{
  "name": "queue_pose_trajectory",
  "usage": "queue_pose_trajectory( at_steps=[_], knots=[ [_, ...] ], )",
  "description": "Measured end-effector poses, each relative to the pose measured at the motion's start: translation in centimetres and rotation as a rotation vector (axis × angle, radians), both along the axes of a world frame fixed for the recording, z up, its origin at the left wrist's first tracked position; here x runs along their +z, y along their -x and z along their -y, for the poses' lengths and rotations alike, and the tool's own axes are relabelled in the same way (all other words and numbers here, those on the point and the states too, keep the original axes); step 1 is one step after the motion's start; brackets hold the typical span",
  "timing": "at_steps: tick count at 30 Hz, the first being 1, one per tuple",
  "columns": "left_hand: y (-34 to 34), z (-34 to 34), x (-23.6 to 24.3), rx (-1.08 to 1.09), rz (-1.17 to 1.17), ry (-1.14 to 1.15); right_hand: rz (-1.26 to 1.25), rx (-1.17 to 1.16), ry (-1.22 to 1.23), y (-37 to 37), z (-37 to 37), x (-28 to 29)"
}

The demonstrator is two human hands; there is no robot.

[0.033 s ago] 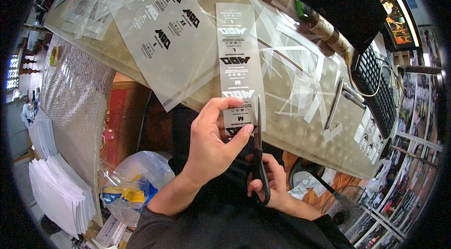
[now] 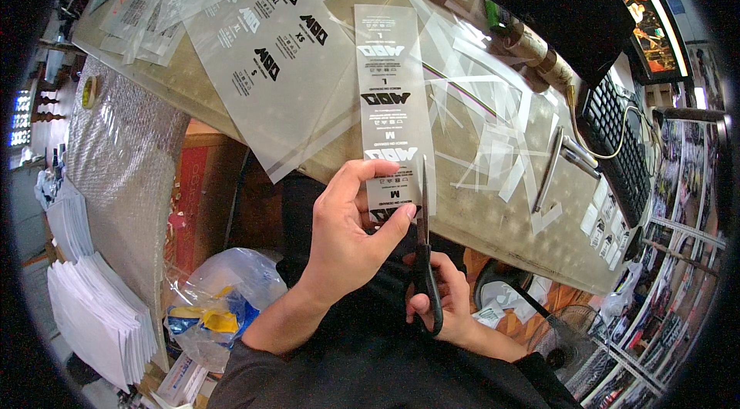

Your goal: The person uses scissors to cut individual labels from a large sheet of printed adhesive labels. The person repeatedly picks up the sheet, cuts a single label, and places it on the table. The task continues throughout the clip.

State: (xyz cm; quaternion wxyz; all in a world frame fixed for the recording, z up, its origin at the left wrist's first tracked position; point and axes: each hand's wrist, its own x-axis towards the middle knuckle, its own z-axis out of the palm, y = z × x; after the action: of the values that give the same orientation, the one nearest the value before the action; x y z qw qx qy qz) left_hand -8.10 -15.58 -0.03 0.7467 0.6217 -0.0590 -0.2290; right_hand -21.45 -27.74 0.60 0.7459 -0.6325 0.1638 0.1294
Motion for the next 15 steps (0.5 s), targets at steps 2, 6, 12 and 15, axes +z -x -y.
queue_pose_trajectory(
  at_steps=[2, 6, 12, 15],
  knots=[
    [0.03, 0.01, -0.05, 0.003, 0.004, -0.007, -0.039, 0.007, 0.019, -0.01, -0.03, 0.21],
    [0.05, 0.07, 0.05, 0.002, -0.018, -0.017, -0.068, -0.021, 0.027, 0.06, -0.34, 0.31],
    [0.02, 0.02, 0.18, -0.007, -0.002, -0.030, -0.063, -0.010, 0.034, 0.15, -0.10, 0.00],
    [0.47, -0.02, -0.15, -0.023, 0.004, -0.018, -0.052, -0.120, -0.066, -0.42, -0.26, 0.22]
  ],
)
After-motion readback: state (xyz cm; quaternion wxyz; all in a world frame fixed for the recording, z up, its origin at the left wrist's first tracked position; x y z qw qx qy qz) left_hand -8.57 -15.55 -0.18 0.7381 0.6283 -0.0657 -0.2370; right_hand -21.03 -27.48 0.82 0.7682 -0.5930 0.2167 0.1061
